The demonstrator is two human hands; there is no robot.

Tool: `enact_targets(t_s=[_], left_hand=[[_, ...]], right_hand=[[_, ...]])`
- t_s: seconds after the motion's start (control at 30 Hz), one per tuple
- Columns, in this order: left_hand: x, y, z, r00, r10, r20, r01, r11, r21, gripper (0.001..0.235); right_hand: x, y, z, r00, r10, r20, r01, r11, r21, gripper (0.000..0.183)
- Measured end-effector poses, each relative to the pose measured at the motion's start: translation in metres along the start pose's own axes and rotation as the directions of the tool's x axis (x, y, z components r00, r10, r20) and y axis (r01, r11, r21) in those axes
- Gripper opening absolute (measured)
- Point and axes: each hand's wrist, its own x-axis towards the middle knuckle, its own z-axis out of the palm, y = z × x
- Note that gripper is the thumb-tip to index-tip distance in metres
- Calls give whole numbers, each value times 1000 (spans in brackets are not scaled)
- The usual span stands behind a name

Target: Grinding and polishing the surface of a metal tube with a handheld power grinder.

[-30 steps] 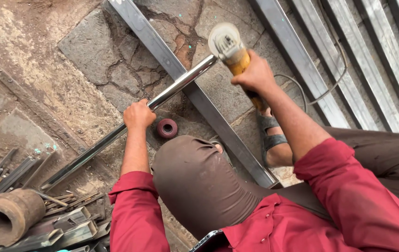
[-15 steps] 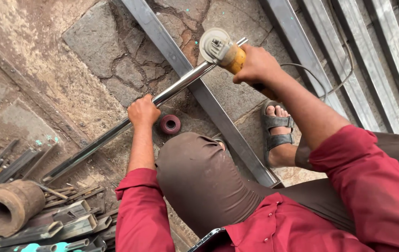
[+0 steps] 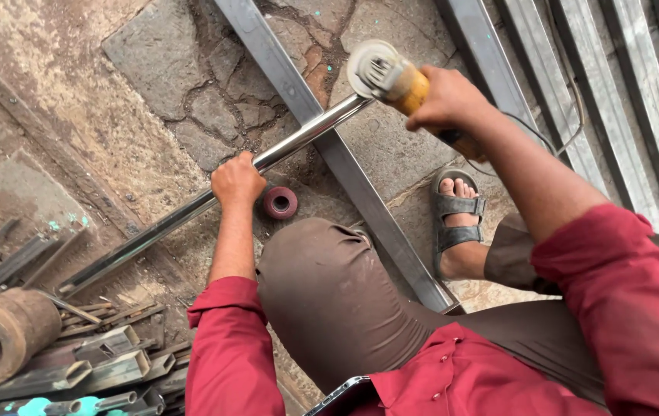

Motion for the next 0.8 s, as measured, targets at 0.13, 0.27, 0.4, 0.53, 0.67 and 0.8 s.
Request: enact_targets(t_s=[0.13, 0.27, 0.4, 0.53, 0.67, 0.8], left_hand=[[-6, 2, -5, 998, 23, -52, -22, 1000, 21, 20], [-1, 2, -3, 998, -11, -56, 9, 999, -30, 18], [-6, -1, 4, 992, 24, -124, -31, 998, -53, 16], [-1, 0, 1, 992, 31, -125, -37, 998, -44, 16], [-9, -6, 28, 964, 39, -261, -56, 997, -56, 9], [1, -6, 51, 798, 131, -589, -130, 991, 44, 6]], right_hand=[[-6, -19, -4, 999, -26, -46, 25, 999, -21, 78], [1, -15, -8, 997, -65, -40, 62, 995, -82, 80], [-11, -29, -11, 1000, -11, -25, 8, 996, -86, 82], [-8, -22, -7, 999, -15, -29, 14, 999, -46, 78], [-6, -25, -8, 999, -34, -6, 33, 997, -67, 78], [-6, 7, 1, 981, 60, -186, -44, 995, 88, 77]])
